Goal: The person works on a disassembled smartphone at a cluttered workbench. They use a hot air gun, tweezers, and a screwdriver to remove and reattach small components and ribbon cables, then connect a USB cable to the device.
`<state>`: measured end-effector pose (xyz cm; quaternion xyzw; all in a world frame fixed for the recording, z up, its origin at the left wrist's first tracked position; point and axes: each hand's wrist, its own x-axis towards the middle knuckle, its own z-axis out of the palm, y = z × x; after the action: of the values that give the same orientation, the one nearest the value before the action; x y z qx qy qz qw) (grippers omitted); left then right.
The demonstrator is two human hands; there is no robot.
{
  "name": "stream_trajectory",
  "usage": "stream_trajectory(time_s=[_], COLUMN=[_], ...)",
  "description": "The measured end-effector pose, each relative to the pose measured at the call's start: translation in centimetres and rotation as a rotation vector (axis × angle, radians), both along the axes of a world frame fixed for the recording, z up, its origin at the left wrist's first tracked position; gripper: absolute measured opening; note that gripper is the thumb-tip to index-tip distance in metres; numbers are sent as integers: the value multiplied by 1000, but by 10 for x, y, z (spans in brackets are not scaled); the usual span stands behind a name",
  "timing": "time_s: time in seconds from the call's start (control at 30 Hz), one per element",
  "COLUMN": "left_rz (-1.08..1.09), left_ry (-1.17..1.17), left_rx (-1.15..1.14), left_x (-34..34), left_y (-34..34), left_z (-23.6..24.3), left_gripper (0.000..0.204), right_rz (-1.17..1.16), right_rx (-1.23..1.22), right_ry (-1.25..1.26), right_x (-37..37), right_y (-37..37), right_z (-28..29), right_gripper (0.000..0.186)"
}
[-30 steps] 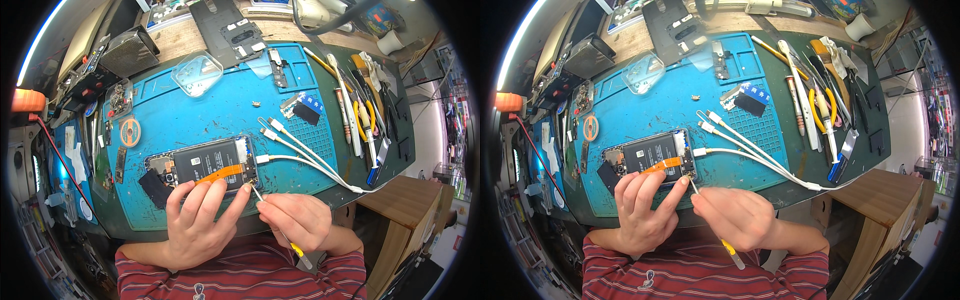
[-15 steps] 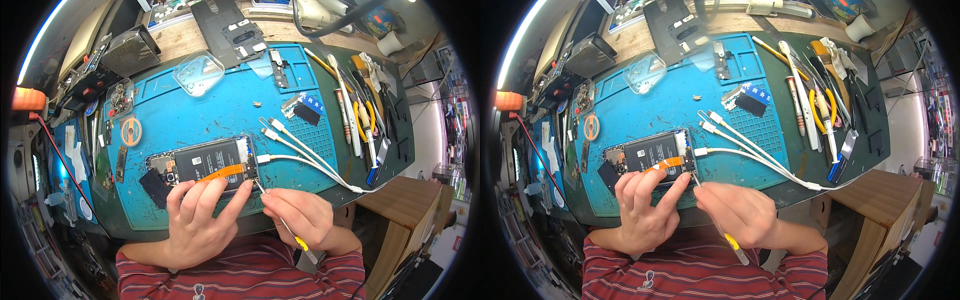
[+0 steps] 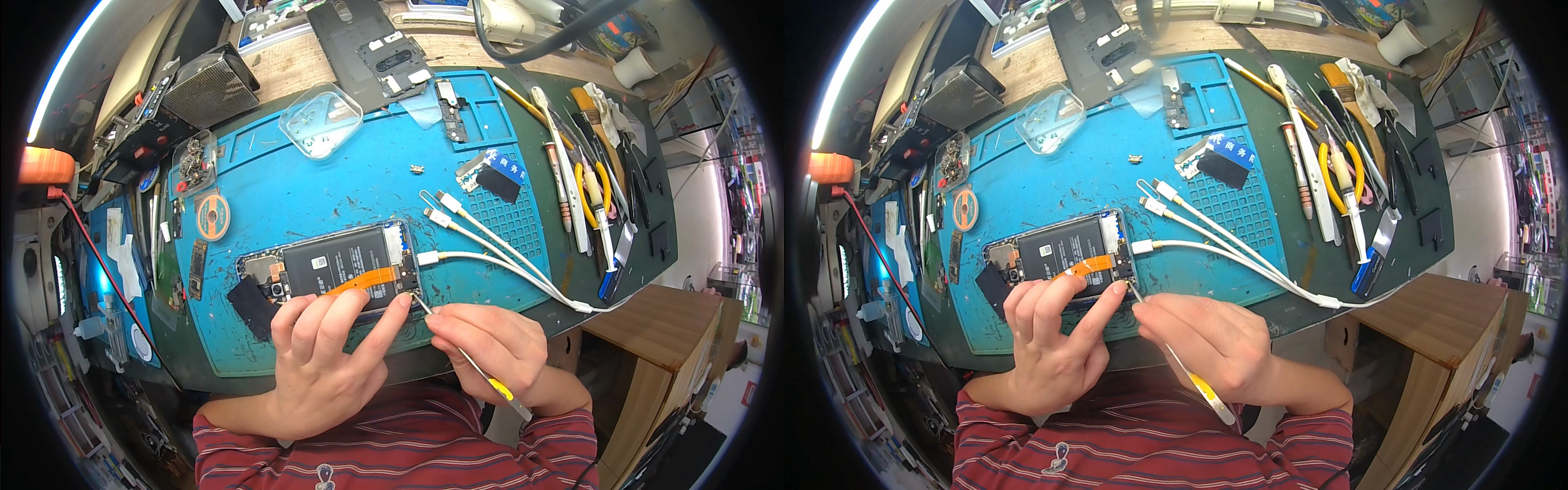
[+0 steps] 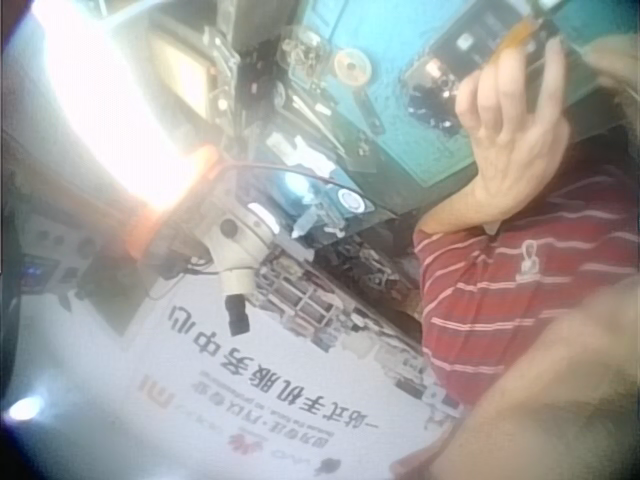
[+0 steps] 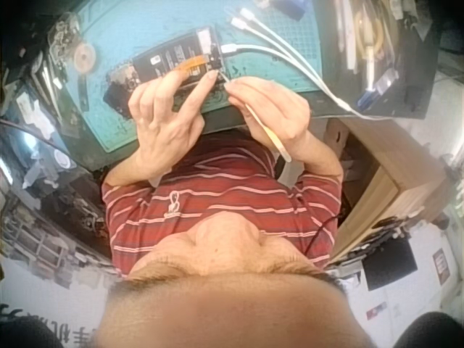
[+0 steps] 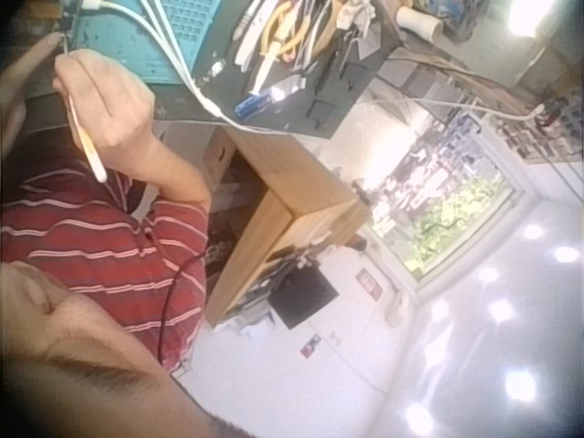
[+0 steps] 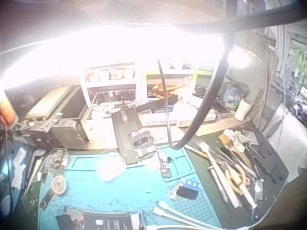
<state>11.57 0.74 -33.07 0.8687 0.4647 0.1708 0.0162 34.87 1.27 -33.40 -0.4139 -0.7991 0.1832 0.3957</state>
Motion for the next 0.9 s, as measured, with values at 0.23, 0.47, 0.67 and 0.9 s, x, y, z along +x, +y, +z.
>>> stream_trajectory(time_s=[0.23, 0.47, 0.67, 0.9], left_rz=[-2, -21, -19, -35], left_ry=[-19, 10, 39, 82], left_rx=[-11, -23, 2, 58], left_x=[0, -1, -2, 0], left_y=[1, 3, 1, 0], left_z=[1, 1, 0, 0], left_gripper=[67, 67, 68, 65], right_rz=[-38, -122, -69, -65], right_rx=[-48, -492, -422, -396], right_ry=[87, 437, 381, 348], right_x=[0, -2, -1, 1], right_y=[0, 8, 10, 10], right_z=[-1, 0, -3, -2], right_gripper=[30, 15, 14, 14])
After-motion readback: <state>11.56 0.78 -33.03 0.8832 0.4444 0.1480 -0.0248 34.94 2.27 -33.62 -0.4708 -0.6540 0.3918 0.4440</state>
